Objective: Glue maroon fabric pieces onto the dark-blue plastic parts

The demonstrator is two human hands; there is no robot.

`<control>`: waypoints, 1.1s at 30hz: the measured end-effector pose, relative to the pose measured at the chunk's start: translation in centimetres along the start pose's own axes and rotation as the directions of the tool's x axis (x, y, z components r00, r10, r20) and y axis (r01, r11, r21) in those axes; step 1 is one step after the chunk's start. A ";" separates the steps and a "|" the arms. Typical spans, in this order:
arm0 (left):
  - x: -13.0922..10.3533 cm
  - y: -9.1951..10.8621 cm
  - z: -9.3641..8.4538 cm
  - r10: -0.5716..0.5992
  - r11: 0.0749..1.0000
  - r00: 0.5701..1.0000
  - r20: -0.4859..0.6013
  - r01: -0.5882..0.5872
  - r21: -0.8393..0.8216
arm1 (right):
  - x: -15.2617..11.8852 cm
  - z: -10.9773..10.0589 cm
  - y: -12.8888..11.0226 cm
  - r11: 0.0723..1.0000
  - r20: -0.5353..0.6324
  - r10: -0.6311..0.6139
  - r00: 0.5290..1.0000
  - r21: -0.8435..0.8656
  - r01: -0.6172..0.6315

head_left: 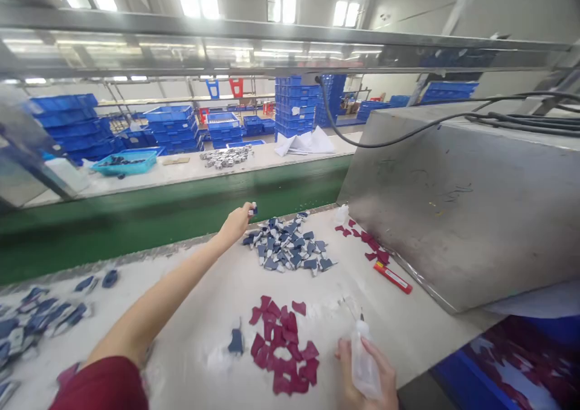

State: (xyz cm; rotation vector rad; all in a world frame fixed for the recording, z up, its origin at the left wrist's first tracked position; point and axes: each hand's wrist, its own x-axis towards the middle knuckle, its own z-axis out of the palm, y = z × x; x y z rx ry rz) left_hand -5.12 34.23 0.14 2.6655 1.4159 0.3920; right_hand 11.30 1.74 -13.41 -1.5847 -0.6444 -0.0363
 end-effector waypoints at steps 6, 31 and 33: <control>-22.9 3.2 -0.3 -0.167 0.671 0.986 0.006 0.118 -0.732 | -0.2 0.1 -2.6 0.981 -0.026 0.164 0.986 0.110 -0.160; -33.4 6.3 4.7 -0.552 0.579 0.831 -0.068 0.323 -0.749 | -7.6 3.3 -8.6 0.974 0.603 -0.096 0.792 0.221 -0.050; -33.4 6.2 4.8 -0.551 0.583 0.831 -0.078 0.316 -0.749 | -7.7 3.4 -8.5 0.977 0.594 -0.103 0.798 0.212 -0.031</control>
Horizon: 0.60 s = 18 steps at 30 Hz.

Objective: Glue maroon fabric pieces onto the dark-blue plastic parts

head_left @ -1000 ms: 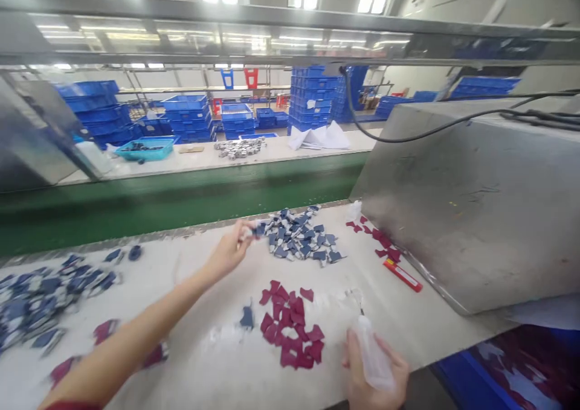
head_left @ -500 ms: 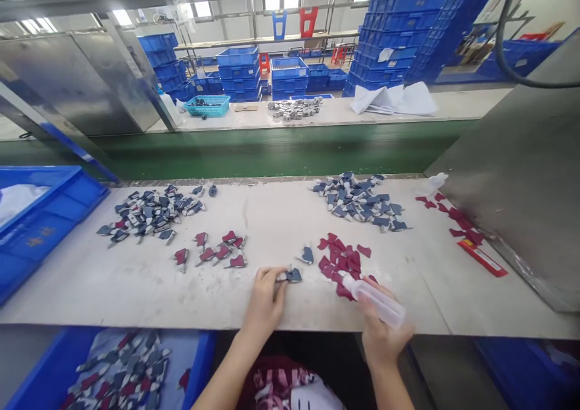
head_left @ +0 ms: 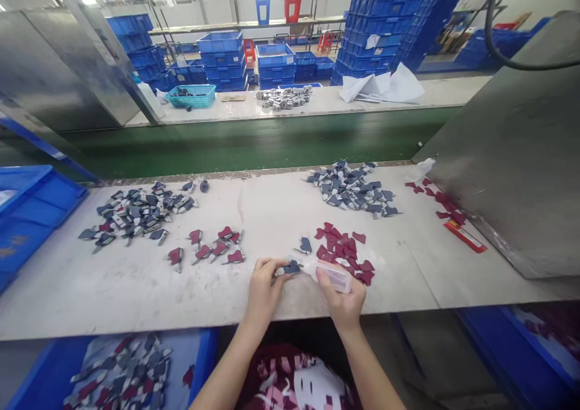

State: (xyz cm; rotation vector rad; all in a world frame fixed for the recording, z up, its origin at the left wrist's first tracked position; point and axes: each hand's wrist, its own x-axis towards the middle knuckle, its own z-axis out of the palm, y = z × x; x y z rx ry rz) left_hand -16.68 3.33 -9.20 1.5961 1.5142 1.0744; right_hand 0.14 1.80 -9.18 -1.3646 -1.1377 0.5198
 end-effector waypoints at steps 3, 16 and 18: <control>0.0 -0.1 0.0 0.012 1.000 1.000 -0.005 -0.012 0.002 | 0.1 0.1 -0.1 1.000 0.010 -0.014 1.000 -0.014 0.014; 0.1 -0.1 -0.1 0.010 1.000 1.000 0.000 -0.010 0.024 | 0.5 0.1 -0.4 1.000 0.019 0.003 1.000 -0.016 -0.002; 0.2 0.0 -0.1 0.009 1.000 1.000 0.000 -0.009 0.024 | 0.4 0.2 -0.4 1.000 0.006 0.010 1.000 -0.019 -0.009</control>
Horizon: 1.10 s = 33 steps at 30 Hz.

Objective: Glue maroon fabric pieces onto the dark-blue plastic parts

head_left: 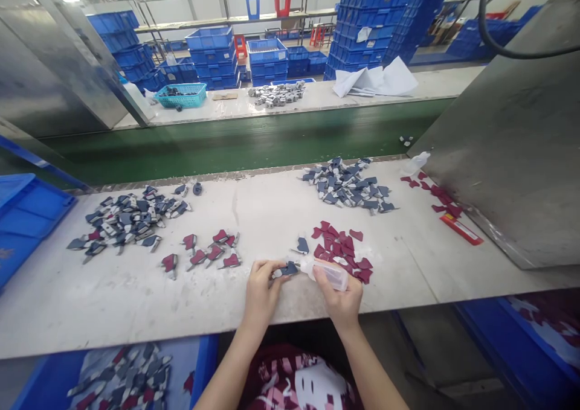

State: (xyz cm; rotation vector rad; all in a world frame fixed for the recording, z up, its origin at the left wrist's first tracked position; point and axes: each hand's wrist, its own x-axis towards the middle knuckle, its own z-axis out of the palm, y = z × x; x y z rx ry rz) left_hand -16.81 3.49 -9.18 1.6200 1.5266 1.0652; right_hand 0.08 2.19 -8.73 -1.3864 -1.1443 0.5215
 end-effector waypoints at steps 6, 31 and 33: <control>0.0 0.1 0.0 -0.004 1.000 1.000 -0.005 0.004 0.005 | -0.2 -0.2 0.2 0.999 -0.006 -0.016 1.000 -0.030 0.016; 0.0 -0.1 0.2 -0.001 0.999 1.000 -0.018 0.000 -0.039 | -1.4 -0.2 -0.3 0.990 -0.048 0.107 0.993 0.092 -0.103; 0.0 -0.1 0.2 0.009 0.999 1.000 -0.022 -0.010 -0.032 | -1.4 0.0 -0.4 0.992 -0.002 0.097 0.995 0.082 -0.096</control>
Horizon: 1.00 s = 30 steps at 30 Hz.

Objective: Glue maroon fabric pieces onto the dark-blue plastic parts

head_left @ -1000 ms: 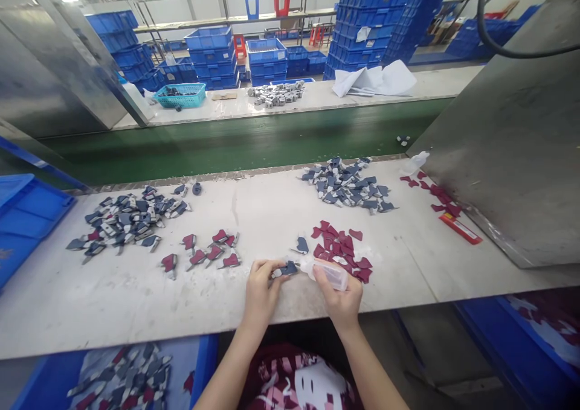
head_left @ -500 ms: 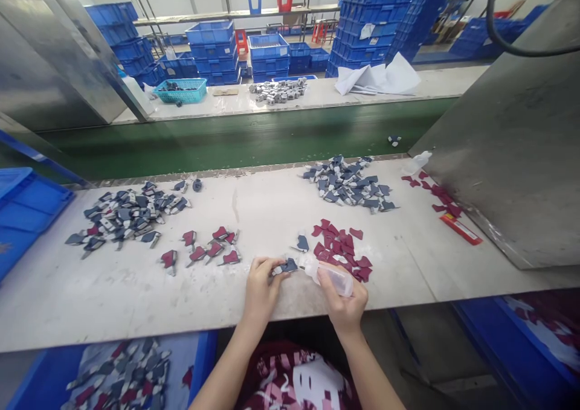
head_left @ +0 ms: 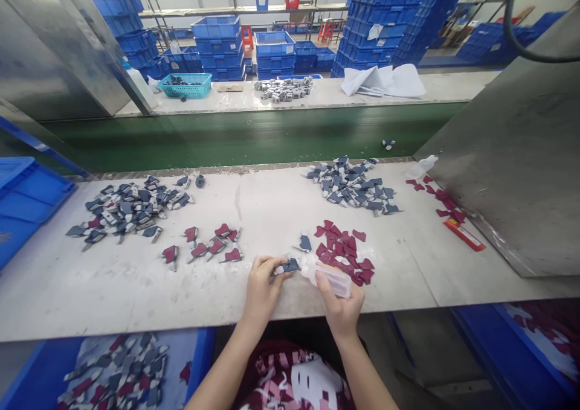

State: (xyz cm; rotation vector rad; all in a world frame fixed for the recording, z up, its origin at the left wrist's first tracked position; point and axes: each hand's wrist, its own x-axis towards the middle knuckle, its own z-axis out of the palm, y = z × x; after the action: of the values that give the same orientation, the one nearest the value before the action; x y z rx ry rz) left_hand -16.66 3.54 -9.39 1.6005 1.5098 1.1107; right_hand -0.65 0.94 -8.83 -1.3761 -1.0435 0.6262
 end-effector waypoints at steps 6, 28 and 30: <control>0.0 0.0 0.0 0.018 1.000 1.000 -0.001 -0.018 0.006 | 0.0 0.3 0.2 0.998 0.063 -0.050 0.997 -0.026 0.052; -0.1 0.0 -0.2 -0.002 1.000 1.000 0.012 0.002 -0.027 | 0.4 0.3 -0.5 0.998 0.050 0.061 0.997 0.023 -0.062; -0.1 0.0 -0.2 0.000 1.000 1.000 0.011 0.001 -0.024 | 0.5 0.1 -0.4 0.998 0.044 0.061 0.997 0.016 -0.061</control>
State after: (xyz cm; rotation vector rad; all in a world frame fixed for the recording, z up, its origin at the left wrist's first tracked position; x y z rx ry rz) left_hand -16.80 3.47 -9.33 1.5878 1.4841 1.1134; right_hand -0.61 1.31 -8.33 -1.3889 -1.0314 0.7112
